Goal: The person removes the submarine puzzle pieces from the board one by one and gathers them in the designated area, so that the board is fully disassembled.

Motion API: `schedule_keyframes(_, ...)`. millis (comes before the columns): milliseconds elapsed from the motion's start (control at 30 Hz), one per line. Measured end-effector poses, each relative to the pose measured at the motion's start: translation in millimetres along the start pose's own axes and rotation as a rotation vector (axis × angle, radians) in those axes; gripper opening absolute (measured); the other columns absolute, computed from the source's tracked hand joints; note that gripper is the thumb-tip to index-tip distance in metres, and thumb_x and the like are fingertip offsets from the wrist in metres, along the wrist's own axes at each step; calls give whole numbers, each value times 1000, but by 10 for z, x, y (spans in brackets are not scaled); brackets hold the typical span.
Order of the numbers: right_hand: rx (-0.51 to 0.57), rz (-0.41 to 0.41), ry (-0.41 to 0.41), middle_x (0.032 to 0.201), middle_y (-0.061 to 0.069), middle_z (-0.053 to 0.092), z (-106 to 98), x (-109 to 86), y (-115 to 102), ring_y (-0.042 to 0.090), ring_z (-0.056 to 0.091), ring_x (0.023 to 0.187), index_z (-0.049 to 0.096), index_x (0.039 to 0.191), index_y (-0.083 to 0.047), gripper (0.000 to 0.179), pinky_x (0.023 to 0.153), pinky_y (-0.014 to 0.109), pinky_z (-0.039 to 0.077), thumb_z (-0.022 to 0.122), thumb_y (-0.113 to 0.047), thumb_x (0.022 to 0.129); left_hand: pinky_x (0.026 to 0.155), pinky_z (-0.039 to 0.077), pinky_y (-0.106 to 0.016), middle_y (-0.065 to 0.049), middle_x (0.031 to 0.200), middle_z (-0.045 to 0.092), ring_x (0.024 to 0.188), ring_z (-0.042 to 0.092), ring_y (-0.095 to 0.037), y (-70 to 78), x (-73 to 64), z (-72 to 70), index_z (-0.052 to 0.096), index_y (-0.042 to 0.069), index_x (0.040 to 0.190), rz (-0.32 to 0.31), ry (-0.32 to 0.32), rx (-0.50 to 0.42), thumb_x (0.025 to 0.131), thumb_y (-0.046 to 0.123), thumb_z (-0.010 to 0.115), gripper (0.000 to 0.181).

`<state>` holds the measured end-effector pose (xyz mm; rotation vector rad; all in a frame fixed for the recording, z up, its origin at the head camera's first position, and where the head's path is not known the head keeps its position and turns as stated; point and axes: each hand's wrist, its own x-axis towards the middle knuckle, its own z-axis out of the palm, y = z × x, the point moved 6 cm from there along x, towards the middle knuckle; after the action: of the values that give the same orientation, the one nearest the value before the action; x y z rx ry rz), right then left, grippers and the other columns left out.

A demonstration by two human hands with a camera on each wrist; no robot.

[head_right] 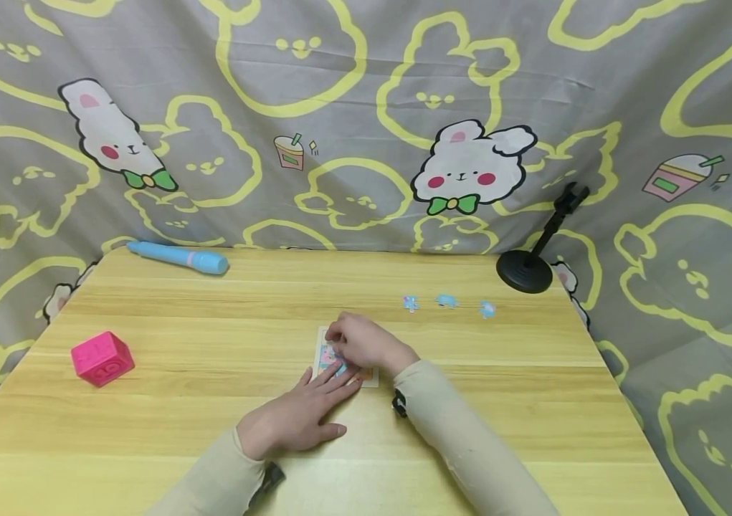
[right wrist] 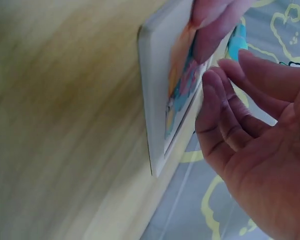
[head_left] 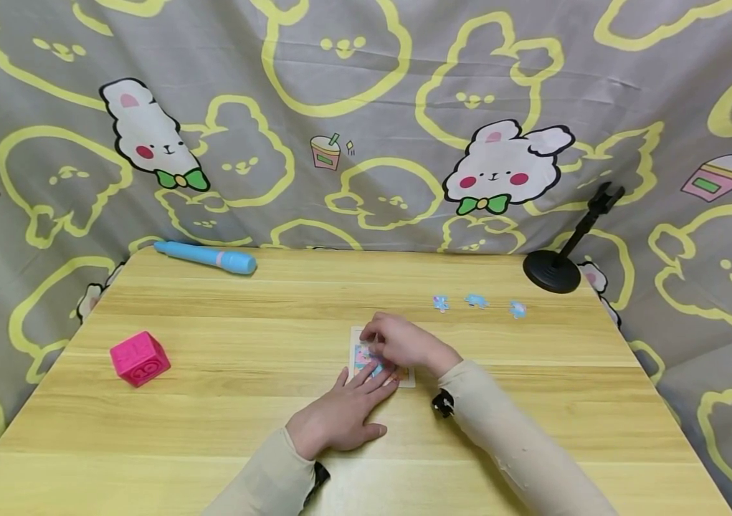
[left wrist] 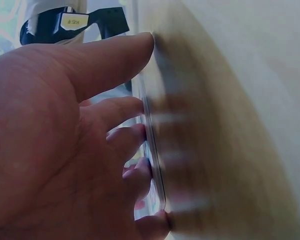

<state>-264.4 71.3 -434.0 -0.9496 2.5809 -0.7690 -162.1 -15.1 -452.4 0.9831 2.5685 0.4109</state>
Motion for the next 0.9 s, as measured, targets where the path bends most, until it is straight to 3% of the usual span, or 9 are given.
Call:
schedule_keyframes(300, 34, 51, -27, 96, 2, 57, 71, 35, 32, 13, 53, 79, 70, 110, -6, 17, 76, 31, 48, 60, -3, 96, 114, 16, -57, 1, 161, 21, 148, 10, -23, -4, -6, 7, 35, 16, 154, -5, -8, 6, 96, 36, 62, 68)
schedule_keyframes(667, 71, 78, 4, 86, 0, 55, 72, 83, 36, 13, 54, 78, 65, 96, -7, 6, 73, 30, 48, 62, -2, 95, 114, 16, -56, 1, 161, 23, 148, 10, -23, 1, -5, -18, 36, 15, 154, -13, -6, -6, 96, 35, 63, 67)
schedule_keyframes(900, 88, 98, 11, 79, -3, 58, 63, 79, 56, 13, 54, 71, 63, 92, -10, 13, 69, 30, 47, 58, 1, 95, 114, 15, -56, 2, 161, 22, 148, 10, -22, 3, -8, -14, 36, 16, 154, -19, -17, -12, 96, 35, 63, 67)
